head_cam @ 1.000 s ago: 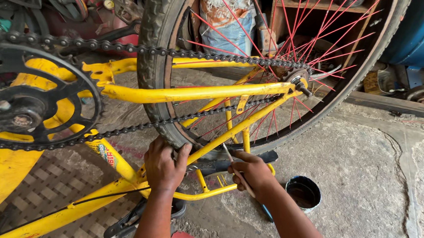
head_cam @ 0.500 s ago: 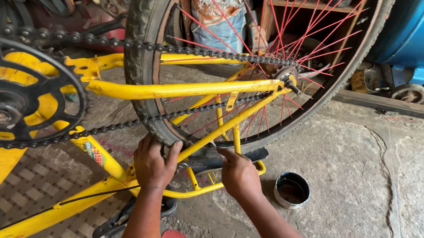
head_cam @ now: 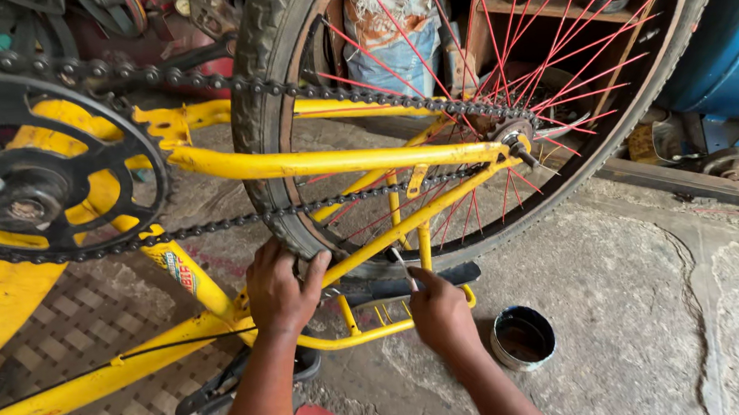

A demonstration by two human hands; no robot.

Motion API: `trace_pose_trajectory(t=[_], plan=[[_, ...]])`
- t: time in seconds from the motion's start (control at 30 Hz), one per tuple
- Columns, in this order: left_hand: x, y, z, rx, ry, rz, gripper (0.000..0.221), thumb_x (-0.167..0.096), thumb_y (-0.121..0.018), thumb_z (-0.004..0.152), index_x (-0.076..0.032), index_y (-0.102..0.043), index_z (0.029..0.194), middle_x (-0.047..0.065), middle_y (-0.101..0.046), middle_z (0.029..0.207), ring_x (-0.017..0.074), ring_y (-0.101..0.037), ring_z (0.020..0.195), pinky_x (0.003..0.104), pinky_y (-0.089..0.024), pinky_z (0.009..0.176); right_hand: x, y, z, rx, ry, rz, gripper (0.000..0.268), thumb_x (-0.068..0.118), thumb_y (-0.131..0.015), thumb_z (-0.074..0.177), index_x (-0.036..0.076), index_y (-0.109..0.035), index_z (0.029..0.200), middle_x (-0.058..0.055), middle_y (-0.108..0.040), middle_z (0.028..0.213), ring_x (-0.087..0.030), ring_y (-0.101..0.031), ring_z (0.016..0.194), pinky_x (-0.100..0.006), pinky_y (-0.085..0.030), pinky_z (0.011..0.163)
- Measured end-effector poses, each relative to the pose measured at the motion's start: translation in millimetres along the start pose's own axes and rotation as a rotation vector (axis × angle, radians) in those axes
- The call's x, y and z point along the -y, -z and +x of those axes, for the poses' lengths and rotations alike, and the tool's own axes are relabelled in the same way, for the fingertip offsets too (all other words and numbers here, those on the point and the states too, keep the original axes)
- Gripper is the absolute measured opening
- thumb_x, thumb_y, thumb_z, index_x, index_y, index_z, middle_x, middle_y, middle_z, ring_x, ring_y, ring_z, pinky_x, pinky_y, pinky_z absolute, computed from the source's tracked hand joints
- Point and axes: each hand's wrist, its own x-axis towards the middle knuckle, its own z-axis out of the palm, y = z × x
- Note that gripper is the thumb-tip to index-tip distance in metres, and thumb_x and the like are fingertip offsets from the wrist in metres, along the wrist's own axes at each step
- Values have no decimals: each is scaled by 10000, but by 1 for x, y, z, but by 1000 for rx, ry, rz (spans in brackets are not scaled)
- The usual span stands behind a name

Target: The person repairs a bicycle inner tube by applying adhesive and a patch using a small tool and by hand while the bicycle is positioned upside down.

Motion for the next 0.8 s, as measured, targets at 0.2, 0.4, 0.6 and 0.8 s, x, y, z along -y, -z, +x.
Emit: trace_pose_trajectory(t=[0.2,0.4,0.6,0.8], plan=[[0,0,1,-6,-7,-9,449,-484,-693,889,-102,-737,1122,142,-668,1263,383,-593,1167,537,-449,929,17,13,-9,97,-20,-119,433,183,-581,920,276,-677,1332,-222,-767,955,-403,-753,877,-493,-597,760],[-1,1,-1,11,34,-5,459,-494,-712,860,-111,-742,1110,126,-677,1248,374,-597,1168,534,-450,949,32,-11,8,67,151,-568,550,88,-508,889,336,-642,1361,-192,-726,1038,-384,-729,921,-490,-578,813],[1,1,0,-6,25,-26,474,-493,-724,851,-93,-735,1105,138,-671,1256,376,-596,1167,519,-457,963,7,10,2,84,130,-470,474,146,-599,868,300,-706,1304,-210,-740,975,-373,-729,911,-468,-574,833],[2,1,1,43,20,-6,482,-481,-717,852,-87,-727,1130,138,-660,1262,380,-589,1177,526,-447,972,-5,-12,2,195,-268,490,499,59,-586,872,69,-641,1368,-144,-695,763,-217,-614,562,-392,-533,492]])
